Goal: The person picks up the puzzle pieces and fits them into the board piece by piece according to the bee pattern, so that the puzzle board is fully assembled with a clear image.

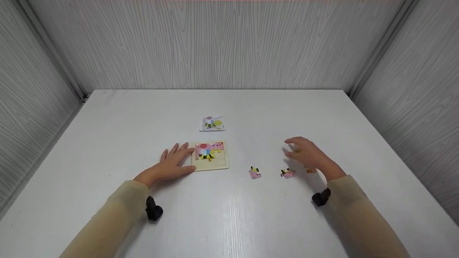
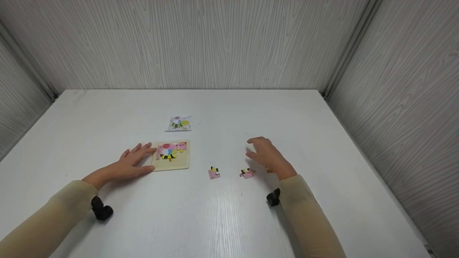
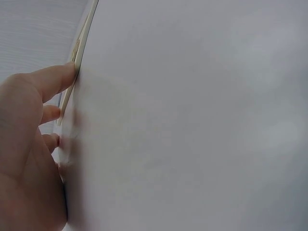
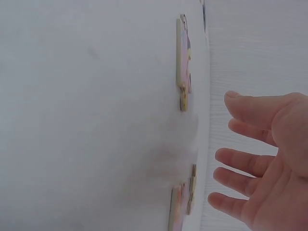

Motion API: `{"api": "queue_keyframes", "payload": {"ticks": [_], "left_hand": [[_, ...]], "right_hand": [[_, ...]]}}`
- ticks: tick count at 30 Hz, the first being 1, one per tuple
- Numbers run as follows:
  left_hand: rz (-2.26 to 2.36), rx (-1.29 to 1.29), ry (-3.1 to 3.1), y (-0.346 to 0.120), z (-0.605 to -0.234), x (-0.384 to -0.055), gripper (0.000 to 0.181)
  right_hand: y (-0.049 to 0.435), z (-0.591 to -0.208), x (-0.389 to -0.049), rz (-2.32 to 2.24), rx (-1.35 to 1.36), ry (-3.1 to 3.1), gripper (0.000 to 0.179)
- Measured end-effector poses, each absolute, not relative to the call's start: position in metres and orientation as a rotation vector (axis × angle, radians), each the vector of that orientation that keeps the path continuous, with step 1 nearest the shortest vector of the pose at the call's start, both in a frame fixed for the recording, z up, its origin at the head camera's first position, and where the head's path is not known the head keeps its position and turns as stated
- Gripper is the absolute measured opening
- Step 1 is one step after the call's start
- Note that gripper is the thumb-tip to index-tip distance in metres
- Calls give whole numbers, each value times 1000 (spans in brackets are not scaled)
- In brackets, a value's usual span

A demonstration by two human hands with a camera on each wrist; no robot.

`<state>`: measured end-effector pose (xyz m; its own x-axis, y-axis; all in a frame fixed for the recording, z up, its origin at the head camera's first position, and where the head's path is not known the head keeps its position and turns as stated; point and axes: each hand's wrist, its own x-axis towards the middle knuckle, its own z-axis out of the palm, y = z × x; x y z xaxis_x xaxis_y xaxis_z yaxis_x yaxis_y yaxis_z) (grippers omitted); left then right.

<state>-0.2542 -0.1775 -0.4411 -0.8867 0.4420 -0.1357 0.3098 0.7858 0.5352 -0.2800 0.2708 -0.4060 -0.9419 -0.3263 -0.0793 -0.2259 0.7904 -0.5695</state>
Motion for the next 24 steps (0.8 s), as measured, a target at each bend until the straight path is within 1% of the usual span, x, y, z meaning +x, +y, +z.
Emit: {"api": "queue_keyframes", "payload": {"ticks": [5,12,16,24], "left_hand": [[748,583,2728,-178,-442,-254,72],[749,569,2705,-178,-440,-253,73],[742,560,2700,-178,-440,-253,74],[749,579,2708,-178,-440,-253,72]], "right_hand": [[285,-405,-281,-792,-333,2811,51],[305,-409,-283,-754,-351,2844,55],[312,-411,-284,-733,-308,2843,57],[318,-410,-284,-635,-275,2861,54]]}}
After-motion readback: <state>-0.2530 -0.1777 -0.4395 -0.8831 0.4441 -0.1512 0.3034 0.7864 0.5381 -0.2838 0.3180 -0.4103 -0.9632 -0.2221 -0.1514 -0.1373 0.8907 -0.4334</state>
